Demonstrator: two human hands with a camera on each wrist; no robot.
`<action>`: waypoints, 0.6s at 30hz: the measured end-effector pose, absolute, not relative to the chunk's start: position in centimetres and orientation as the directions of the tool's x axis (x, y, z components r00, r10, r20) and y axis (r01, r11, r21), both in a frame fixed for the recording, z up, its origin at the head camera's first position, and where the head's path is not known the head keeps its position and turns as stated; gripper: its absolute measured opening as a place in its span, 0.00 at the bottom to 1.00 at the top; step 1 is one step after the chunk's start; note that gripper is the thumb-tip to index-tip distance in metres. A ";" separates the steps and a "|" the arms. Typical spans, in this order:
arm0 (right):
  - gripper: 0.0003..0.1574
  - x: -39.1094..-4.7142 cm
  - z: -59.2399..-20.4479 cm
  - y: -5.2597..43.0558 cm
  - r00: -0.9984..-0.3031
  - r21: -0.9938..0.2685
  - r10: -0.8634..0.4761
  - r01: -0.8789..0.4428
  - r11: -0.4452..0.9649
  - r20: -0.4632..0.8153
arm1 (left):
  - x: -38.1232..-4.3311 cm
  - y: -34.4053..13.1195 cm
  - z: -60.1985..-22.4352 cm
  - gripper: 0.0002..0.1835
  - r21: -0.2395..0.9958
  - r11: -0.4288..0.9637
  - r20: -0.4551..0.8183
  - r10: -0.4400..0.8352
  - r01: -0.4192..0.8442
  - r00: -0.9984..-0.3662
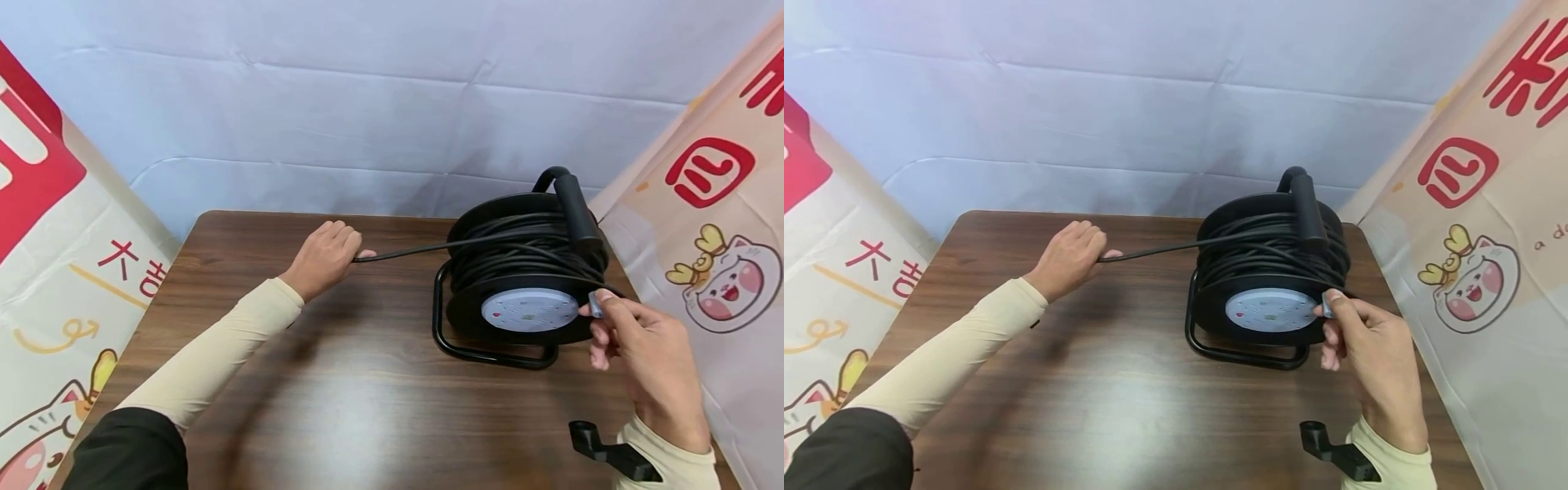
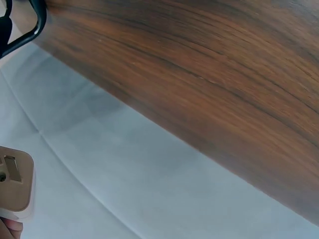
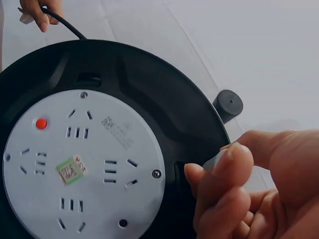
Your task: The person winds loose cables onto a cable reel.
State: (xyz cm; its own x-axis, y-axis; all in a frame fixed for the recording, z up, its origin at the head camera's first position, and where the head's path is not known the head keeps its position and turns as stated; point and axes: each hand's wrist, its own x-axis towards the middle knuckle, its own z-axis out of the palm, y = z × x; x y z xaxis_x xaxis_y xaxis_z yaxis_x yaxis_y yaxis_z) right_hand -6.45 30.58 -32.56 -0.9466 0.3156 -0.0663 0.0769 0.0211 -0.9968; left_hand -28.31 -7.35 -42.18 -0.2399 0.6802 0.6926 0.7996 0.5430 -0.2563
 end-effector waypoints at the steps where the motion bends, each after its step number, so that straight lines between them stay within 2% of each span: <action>1: 0.23 -6.4 -32.6 30.7 -0.944 -0.997 0.322 0.080 0.023 -0.068 | -28.3 -7.2 -42.2 0.19 -0.257 0.541 0.694 0.680 0.801 -0.236; 18: 0.23 -5.9 -34.2 32.4 -0.911 -0.990 0.393 0.143 0.014 -0.126 | -27.6 -2.6 -43.8 0.16 -0.259 0.496 0.706 0.683 0.829 -0.189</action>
